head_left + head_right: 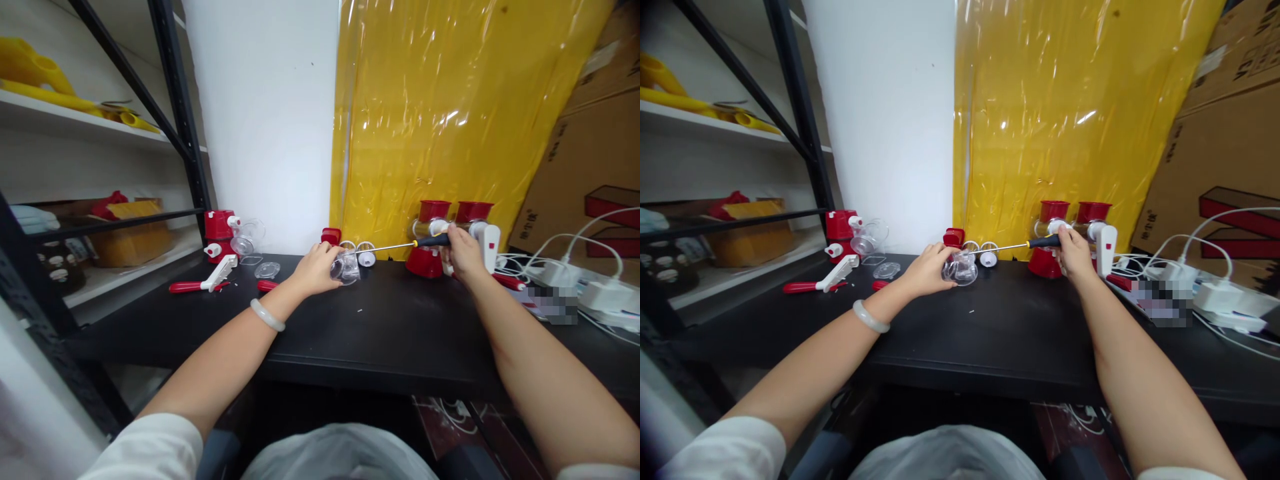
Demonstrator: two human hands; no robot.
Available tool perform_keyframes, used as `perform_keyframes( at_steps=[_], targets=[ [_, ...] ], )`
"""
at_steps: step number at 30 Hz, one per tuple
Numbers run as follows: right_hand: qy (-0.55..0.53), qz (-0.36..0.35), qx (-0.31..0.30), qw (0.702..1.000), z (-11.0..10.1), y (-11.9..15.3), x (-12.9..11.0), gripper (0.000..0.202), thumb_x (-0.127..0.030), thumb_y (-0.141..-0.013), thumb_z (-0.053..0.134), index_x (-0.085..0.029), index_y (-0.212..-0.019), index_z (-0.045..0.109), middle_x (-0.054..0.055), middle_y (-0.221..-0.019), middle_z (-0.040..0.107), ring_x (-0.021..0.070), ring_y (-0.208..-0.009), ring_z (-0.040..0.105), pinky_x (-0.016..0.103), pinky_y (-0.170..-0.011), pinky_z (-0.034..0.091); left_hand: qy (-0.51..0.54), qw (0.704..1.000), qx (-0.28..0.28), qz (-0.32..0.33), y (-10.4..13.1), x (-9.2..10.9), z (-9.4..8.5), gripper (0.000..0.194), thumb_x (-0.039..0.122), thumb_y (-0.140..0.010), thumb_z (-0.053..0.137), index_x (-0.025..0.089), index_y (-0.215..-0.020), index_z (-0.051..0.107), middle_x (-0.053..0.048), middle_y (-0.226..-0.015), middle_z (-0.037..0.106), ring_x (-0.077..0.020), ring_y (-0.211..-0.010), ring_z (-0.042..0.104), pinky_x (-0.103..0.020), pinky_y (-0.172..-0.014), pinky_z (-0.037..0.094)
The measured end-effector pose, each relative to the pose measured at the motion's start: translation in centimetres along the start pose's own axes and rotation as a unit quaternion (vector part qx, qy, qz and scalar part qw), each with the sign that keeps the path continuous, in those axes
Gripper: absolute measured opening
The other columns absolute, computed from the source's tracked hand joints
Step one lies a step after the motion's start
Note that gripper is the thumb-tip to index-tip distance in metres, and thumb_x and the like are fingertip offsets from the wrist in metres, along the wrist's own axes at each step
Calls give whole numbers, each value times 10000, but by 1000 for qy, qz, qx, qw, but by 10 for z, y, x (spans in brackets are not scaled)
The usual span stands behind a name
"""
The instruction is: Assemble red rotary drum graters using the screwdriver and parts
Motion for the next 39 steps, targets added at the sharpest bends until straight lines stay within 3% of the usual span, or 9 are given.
perform_keyframes(
  at_steps=[4, 7, 11, 15, 20, 25, 30, 35, 39],
  targets=[
    [-67, 59, -44, 995, -3, -3, -4, 497, -612, -853, 315, -205, -790, 594, 11, -461, 566, 156, -332, 502, 267, -308, 401, -2, 1000, 1, 4, 0, 0, 1, 701, 364, -622, 765, 265, -1246, 461, -66, -1161, 485, -278, -1089, 468, -409, -912, 442],
    [-66, 88, -40, 993, -2, -4, -3, 315, -450, -827, 415, -210, -897, 607, 6, -561, 632, 176, -425, 603, 279, -382, 474, -4, 1000, 0, 2, 0, -1, 1, 705, 370, -620, 764, 265, -1247, 459, -67, -1163, 486, -279, -1086, 470, -410, -910, 445],
    [-38, 69, -20, 997, 0, -1, 4, 263, -465, -788, 558, -216, -864, 596, -43, -461, 550, 132, -313, 495, 232, -312, 394, -2, 1000, -2, -2, -1, -1, 1, 720, 377, -612, 770, 269, -1251, 456, -66, -1162, 486, -280, -1091, 468, -410, -909, 446],
    [25, 7, 9, 1000, 0, 2, 4, 435, -626, -787, 546, -221, -637, 496, -64, -311, 372, 81, -219, 274, 201, -226, 195, -1, 1000, -5, -5, -1, -1, 1, 718, 375, -615, 767, 270, -1253, 455, -65, -1165, 485, -282, -1097, 464, -410, -915, 443],
    [-37, 80, -18, 996, 1, -1, 1, 440, -554, -868, 340, -205, -719, 563, 17, -441, 558, 152, -318, 502, 241, -276, 363, -2, 1000, -1, 3, 0, -1, 1, 718, 369, -617, 767, 258, -1255, 456, -68, -1160, 487, -281, -1091, 464, -409, -923, 440],
    [-71, 91, -15, 993, 2, -1, 3, 230, -339, -769, 473, -217, -915, 603, -5, -614, 647, 171, -450, 629, 244, -363, 448, 0, 1000, -2, 0, 0, 0, 0, 716, 379, -619, 772, 266, -1252, 457, -66, -1154, 487, -279, -1085, 468, -412, -915, 440],
    [-64, 56, -22, 996, 3, 0, 4, 209, -387, -755, 590, -235, -898, 586, -25, -576, 610, 151, -402, 580, 238, -340, 425, 0, 1000, -3, -5, 0, -1, 1, 720, 379, -616, 774, 268, -1253, 456, -68, -1162, 485, -282, -1094, 466, -414, -913, 439],
    [-9, -3, 13, 1000, 0, -1, 2, 311, -521, -789, 586, -227, -705, 527, -64, -362, 409, 89, -253, 338, 200, -238, 228, -2, 1000, 2, 4, 0, -2, 2, 720, 386, -620, 769, 265, -1256, 454, -65, -1155, 488, -277, -1079, 468, -407, -910, 443],
    [-60, 52, 3, 997, -1, -3, 3, 336, -536, -826, 425, -224, -771, 533, -25, -443, 525, 130, -295, 460, 226, -256, 323, -6, 1000, 2, 5, 0, -2, 2, 714, 385, -618, 767, 262, -1250, 459, -66, -1156, 487, -276, -1074, 466, -404, -912, 441]
  ],
)
Point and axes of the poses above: each hand's wrist, its own y-axis away from the middle knuckle, its own z-axis out of the palm, x = y × z, the point moved 1 cm from there along -y, towards the middle knuckle
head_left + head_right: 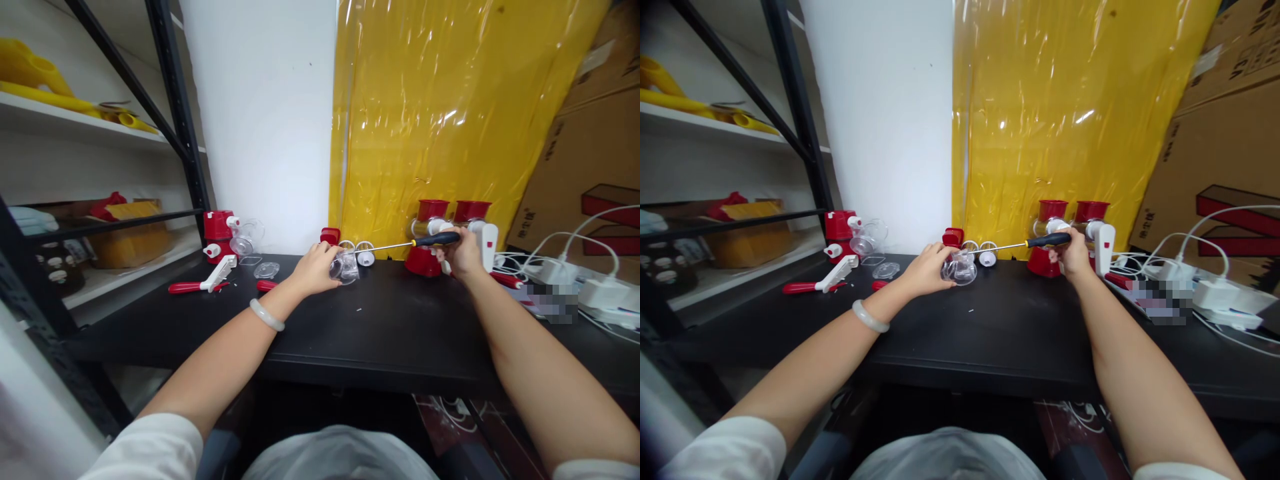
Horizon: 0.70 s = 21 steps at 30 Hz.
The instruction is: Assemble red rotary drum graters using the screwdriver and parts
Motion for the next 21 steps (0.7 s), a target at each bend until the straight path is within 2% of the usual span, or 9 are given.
perform_keyframes(
  at_steps=[3, 6, 9, 12, 15, 21],
  targets=[
    [-4, 38, -16, 999, 1, 0, 1, 238, -450, -771, 500, -231, -856, 537, -22, -556, 614, 154, -367, 560, 253, -321, 427, 2, 1000, 3, 6, 0, 0, 0, 717, 383, -622, 763, 258, -1257, 455, -66, -1142, 490, -272, -1061, 470, -402, -908, 442],
    [6, 35, -24, 999, 3, 0, 1, 225, -418, -747, 568, -238, -873, 523, -34, -572, 620, 143, -372, 562, 251, -356, 445, 4, 1000, 3, 5, 0, -1, 0, 724, 385, -623, 765, 257, -1263, 453, -65, -1138, 490, -271, -1059, 470, -402, -910, 441],
    [29, 22, -26, 999, 4, 2, 1, 278, -494, -766, 594, -236, -810, 499, -45, -501, 562, 129, -345, 513, 237, -342, 408, 4, 1000, 0, -1, 0, -1, 0, 727, 390, -620, 770, 258, -1262, 456, -64, -1136, 490, -275, -1064, 469, -401, -909, 443],
    [85, -28, -33, 995, 5, 6, -3, 364, -579, -800, 560, -231, -730, 478, -45, -430, 491, 115, -326, 445, 228, -322, 351, 3, 1000, -3, -2, 0, -1, 1, 727, 393, -621, 772, 258, -1262, 457, -64, -1137, 491, -275, -1067, 468, -401, -910, 444],
    [156, -62, -23, 986, 3, 10, -7, 411, -601, -832, 520, -228, -673, 457, -51, -382, 428, 96, -311, 367, 227, -314, 296, 2, 1000, -3, -5, 0, -1, 1, 731, 391, -624, 771, 258, -1269, 453, -63, -1136, 490, -274, -1071, 468, -398, -913, 444],
    [269, 0, 28, 963, -7, 5, -1, 457, -587, -836, 520, -214, -577, 470, -34, -347, 403, 97, -279, 339, 252, -292, 239, -21, 1000, 0, -9, 1, 4, -1, 742, 382, -638, 768, 259, -1292, 440, -71, -1137, 486, -276, -1081, 470, -389, -913, 445]
  ],
)
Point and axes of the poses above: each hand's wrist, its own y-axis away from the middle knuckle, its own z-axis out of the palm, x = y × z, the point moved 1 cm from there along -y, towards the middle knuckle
